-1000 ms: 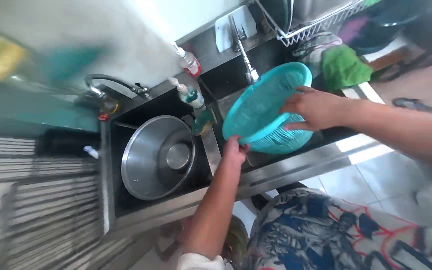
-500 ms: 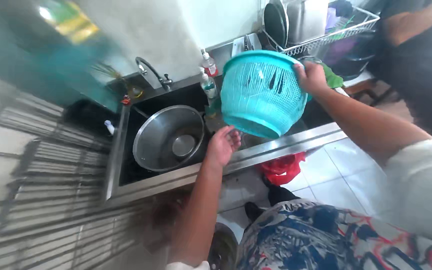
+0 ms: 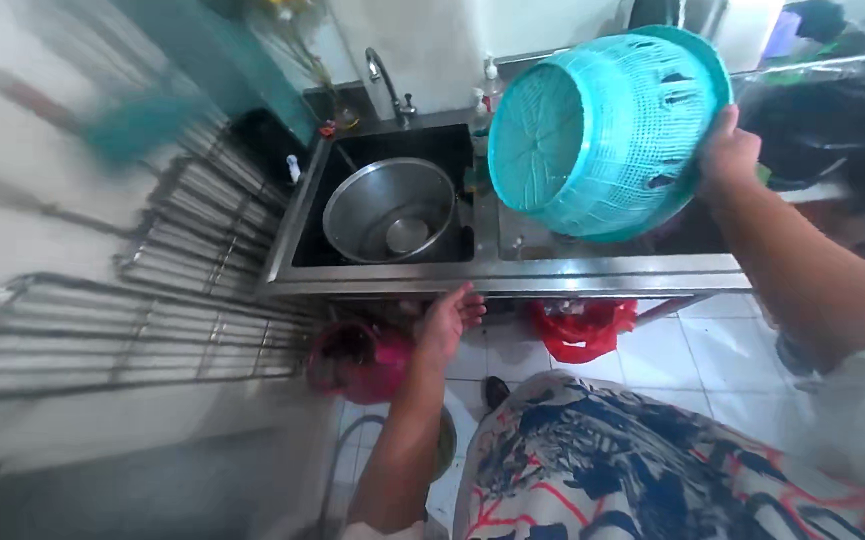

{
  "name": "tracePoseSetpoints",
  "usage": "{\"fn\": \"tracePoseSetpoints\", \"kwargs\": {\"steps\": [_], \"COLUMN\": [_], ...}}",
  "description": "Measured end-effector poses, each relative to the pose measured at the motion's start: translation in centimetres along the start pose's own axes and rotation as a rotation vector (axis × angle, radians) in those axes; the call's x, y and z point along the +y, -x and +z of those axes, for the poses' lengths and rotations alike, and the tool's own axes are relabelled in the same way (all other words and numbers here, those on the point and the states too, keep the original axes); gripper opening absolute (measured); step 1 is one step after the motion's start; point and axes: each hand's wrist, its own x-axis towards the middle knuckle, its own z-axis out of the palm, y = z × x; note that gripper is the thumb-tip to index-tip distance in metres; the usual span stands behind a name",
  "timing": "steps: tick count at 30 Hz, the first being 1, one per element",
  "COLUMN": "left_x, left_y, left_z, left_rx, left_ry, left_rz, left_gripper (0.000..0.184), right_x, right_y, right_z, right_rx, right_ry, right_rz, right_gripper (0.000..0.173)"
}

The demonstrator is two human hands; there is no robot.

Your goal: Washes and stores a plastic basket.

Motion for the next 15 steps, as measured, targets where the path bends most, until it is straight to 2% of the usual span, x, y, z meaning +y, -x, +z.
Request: {"fn": "tracePoseSetpoints", "kwargs": {"steps": [4, 8, 11, 15], "left_x": [-1.2, -0.5, 0.9, 3.2], "left_y": [-0.8, -2.7, -5.1, -6.6], "left_z": [4.4, 10.1, 13.8, 17.5], "left_rx": [-0.021, 0.021, 0.060, 0.253], "left_ry": [-0.085, -0.136, -0.053, 0.063], "left_rz": [0.028, 0.030, 0.043, 0.024], "left_gripper": [0.037, 0.044, 0.058, 0.055], "right_x": [0.1, 0.5, 0.9, 0.9], "right_y": [2.4, 3.8, 3.8, 4.1], "right_z": [0.8, 2.0, 2.9, 2.9], "right_rx": [0.013, 0.019, 0.022, 0.002], "right_ry": [-0.236, -0.437, -0.512, -0.577], "right_rz": [0.227, 0.400, 0.459, 0.462], "right_gripper": [0.078, 0.073, 0.075, 0.075]}}
